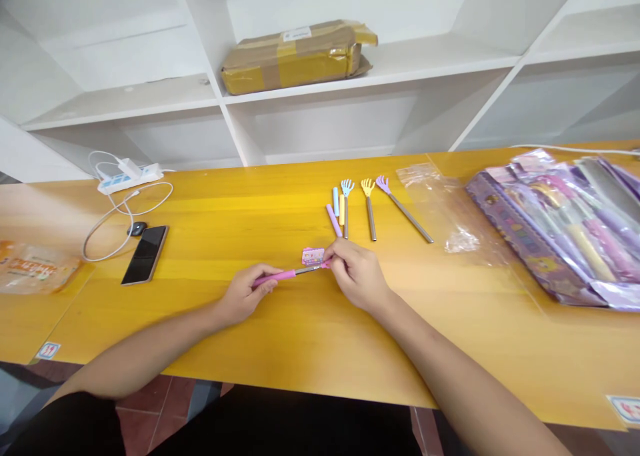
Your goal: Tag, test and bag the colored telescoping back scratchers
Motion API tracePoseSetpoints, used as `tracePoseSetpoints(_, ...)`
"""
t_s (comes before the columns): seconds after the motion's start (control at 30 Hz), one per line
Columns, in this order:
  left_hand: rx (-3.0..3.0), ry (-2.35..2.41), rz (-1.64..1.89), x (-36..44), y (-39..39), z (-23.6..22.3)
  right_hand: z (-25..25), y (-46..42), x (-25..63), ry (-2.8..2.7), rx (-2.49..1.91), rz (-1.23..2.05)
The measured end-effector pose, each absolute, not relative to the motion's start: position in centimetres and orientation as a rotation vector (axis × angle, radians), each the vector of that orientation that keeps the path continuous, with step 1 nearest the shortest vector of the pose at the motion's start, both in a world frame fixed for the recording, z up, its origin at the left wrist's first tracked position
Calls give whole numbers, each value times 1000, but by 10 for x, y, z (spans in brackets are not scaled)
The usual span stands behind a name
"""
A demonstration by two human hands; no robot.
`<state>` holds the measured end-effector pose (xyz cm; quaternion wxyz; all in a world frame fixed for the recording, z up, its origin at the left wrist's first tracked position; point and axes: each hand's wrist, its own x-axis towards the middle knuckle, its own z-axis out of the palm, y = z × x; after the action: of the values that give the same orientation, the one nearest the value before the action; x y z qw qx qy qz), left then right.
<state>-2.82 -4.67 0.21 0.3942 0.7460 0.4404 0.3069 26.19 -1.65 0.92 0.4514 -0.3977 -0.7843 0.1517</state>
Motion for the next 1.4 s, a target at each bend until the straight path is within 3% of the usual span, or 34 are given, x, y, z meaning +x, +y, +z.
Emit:
tracePoseSetpoints(0.53,1931,1133,775,-28,-47,4,10,-16,263,-1940,-1002,371)
tracePoseSetpoints(0.77,2631,1179,589,-27,-47,2,11,-21,259,-2212,-925,452)
tracePoseSetpoints(1.13,2985,1231,302,-32,-46,-2,15,-28,247,-2554,-746,-144)
tracePoseSetpoints(1.3,3051,1286,221,-50,-24,24,35,-22,257,-2528,-772,-147)
tracePoseSetpoints(1.4,3097,1461,334,-91,-10,48,50,-17,306,-2399,-911,-119)
